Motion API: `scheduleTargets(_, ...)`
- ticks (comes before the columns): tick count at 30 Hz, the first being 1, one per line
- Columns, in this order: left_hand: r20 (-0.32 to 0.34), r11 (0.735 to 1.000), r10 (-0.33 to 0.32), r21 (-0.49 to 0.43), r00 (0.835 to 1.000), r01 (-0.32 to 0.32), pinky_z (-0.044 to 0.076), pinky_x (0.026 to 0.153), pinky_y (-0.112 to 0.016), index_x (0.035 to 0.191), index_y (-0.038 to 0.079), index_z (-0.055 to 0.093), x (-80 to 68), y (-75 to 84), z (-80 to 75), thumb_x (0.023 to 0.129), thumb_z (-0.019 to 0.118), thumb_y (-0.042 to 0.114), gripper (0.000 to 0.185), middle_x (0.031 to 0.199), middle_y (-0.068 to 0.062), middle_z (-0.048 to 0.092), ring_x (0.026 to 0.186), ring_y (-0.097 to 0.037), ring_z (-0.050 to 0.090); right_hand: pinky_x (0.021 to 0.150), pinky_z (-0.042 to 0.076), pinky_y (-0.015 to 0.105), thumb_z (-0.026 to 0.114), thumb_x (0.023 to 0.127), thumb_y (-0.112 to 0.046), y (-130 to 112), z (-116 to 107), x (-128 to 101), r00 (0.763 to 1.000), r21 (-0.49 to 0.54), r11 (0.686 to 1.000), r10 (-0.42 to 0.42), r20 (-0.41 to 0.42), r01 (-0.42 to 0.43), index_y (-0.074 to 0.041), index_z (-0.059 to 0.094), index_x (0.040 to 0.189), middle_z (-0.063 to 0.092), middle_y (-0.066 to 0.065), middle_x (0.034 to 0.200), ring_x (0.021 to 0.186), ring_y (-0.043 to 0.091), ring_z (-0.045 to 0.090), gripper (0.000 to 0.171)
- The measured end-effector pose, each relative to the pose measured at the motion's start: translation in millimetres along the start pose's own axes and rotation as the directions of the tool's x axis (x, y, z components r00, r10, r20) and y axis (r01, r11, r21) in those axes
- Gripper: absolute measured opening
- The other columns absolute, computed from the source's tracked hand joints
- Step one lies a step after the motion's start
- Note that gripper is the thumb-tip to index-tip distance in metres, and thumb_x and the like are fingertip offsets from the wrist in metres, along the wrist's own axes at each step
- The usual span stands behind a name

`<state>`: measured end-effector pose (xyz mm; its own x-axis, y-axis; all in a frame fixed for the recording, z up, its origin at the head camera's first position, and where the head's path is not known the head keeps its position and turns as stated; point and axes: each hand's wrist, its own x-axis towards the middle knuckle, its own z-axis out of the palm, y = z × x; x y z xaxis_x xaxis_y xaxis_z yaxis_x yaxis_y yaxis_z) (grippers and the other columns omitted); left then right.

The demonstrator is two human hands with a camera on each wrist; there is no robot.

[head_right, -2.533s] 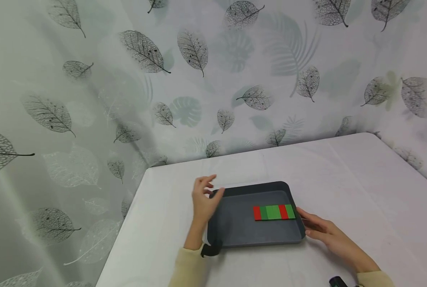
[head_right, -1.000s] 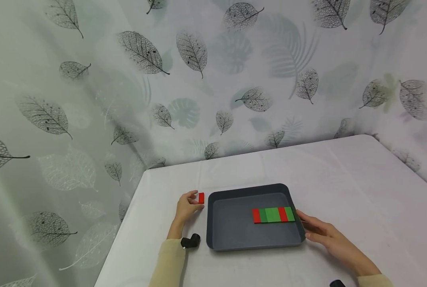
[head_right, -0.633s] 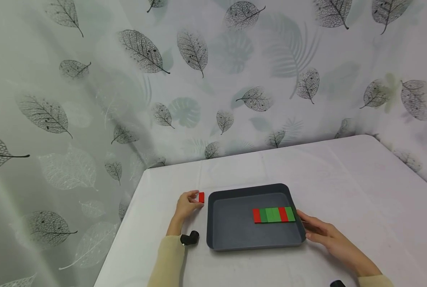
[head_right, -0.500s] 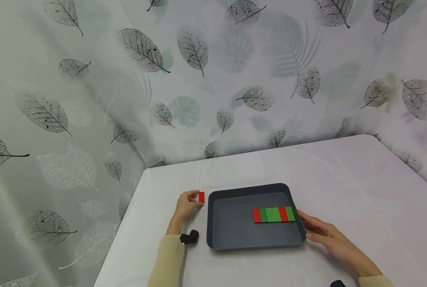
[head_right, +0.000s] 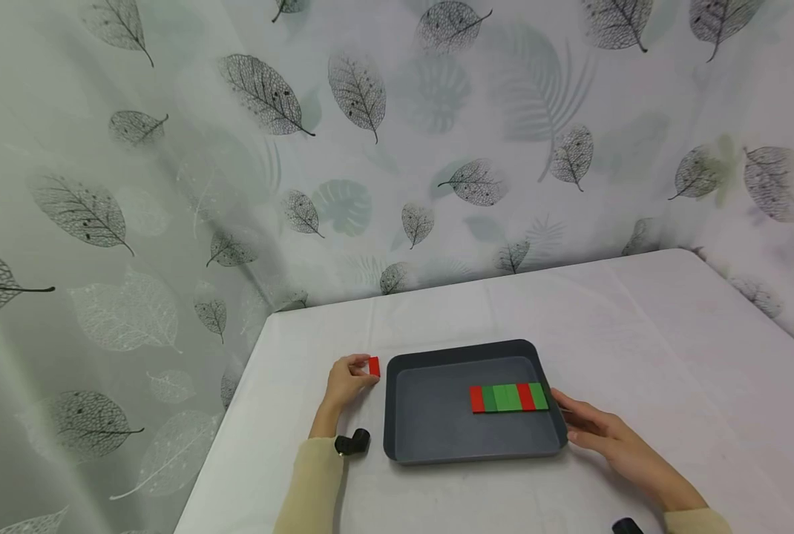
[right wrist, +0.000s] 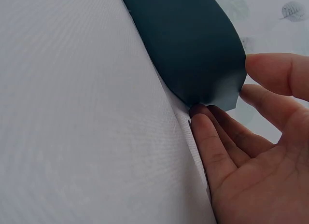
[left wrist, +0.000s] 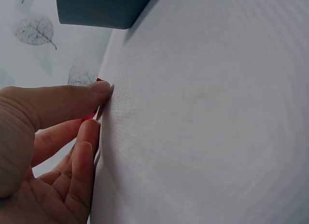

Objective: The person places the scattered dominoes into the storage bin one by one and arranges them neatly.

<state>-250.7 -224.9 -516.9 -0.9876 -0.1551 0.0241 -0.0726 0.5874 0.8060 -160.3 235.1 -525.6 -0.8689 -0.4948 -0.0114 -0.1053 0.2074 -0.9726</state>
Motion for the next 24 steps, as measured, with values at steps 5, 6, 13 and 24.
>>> scheduleTargets(5,-0.037,0.998,-0.031,-0.056,0.999,0.029,0.055,0.077,-0.033,0.117,-0.002,0.066,-3.7,-0.1,-1.4,0.074,0.080,0.000,0.045,0.103,-0.016,0.067,0.084,-0.020,0.063,0.087,0.038,0.005,0.050,0.101,-0.013,-1,1,0,1.000,0.014,1.000,-0.021,0.010,0.021,0.003,0.026,0.151,0.037,-0.041,0.136,0.118,-0.028,0.033,0.058)
scheduleTargets(6,-0.045,0.997,-0.037,-0.063,0.998,0.034,0.055,0.078,-0.033,0.118,-0.001,0.066,-4.2,-0.4,-1.7,0.074,0.079,0.000,0.045,0.102,-0.015,0.067,0.084,-0.020,0.063,0.087,0.038,0.005,0.050,0.101,-0.013,-1,1,0,1.000,0.016,1.000,-0.019,0.011,0.019,0.003,0.026,0.151,0.037,-0.041,0.136,0.118,-0.028,0.033,0.058)
scheduleTargets(13,-0.070,0.993,-0.062,-0.108,0.996,0.054,0.057,0.073,-0.032,0.119,0.001,0.066,-7.7,-0.3,-5.5,0.074,0.079,-0.001,0.047,0.102,-0.015,0.068,0.085,-0.020,0.065,0.087,0.037,0.005,0.051,0.101,-0.017,0,1,-1,1.000,0.018,1.000,0.019,0.011,-0.019,0.002,0.026,0.152,0.037,-0.042,0.134,0.116,-0.030,0.033,0.060)
scheduleTargets(24,-0.101,0.985,0.082,-0.142,0.992,-0.095,0.052,0.064,-0.027,0.120,0.002,0.066,-26.7,47.1,-17.2,0.075,0.081,0.000,0.047,0.102,-0.015,0.068,0.079,-0.018,0.063,0.086,0.037,0.005,0.052,0.101,-0.019,0,0,-1,0.999,0.014,0.999,0.036,0.001,-0.036,0.001,0.026,0.152,0.035,-0.044,0.131,0.114,-0.032,0.030,0.061)
